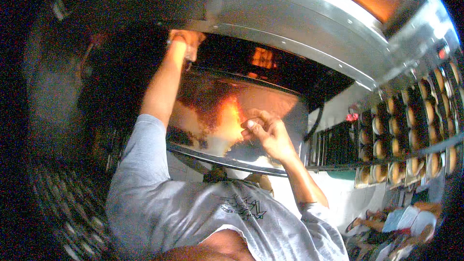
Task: The person places trays of dough into an oven and removes trays of baked bread by hand using a cloth and a yellow pot holder.
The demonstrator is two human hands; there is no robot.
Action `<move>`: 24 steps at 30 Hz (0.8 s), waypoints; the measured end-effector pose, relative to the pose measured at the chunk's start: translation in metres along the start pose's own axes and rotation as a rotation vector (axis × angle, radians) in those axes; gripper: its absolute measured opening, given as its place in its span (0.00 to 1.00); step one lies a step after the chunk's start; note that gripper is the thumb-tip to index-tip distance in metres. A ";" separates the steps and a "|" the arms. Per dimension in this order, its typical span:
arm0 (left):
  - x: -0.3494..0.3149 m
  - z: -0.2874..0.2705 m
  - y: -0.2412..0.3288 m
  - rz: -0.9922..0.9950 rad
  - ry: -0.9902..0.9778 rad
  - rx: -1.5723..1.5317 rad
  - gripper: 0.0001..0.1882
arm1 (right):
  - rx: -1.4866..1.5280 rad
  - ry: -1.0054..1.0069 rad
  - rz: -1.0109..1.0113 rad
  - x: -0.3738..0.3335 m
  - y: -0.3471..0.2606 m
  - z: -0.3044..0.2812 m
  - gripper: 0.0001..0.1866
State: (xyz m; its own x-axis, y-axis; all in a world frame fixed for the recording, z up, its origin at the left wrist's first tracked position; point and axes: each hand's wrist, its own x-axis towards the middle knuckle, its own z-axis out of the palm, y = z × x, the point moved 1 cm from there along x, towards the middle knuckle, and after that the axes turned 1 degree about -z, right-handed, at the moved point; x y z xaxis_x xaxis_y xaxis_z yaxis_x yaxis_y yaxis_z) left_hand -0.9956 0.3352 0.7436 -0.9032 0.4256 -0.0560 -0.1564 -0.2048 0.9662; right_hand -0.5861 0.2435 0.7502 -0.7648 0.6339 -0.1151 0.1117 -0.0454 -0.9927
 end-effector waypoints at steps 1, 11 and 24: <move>-0.003 0.002 0.001 0.020 0.003 0.057 0.17 | -0.010 -0.013 -0.004 -0.009 -0.001 -0.005 0.25; -0.100 -0.056 0.026 0.335 0.136 0.627 0.19 | -0.587 0.899 -1.144 -0.058 -0.176 -0.171 0.09; -0.386 -0.180 -0.004 0.733 0.310 1.259 0.32 | -1.298 0.946 -0.850 -0.138 -0.355 -0.326 0.09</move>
State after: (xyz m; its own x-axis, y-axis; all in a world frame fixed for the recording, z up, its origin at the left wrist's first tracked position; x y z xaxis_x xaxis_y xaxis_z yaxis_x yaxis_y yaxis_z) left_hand -0.7180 0.0128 0.7159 -0.6980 0.3350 0.6329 0.6530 0.6606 0.3705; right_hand -0.3131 0.4235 1.1306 -0.3447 0.3580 0.8678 0.6485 0.7591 -0.0556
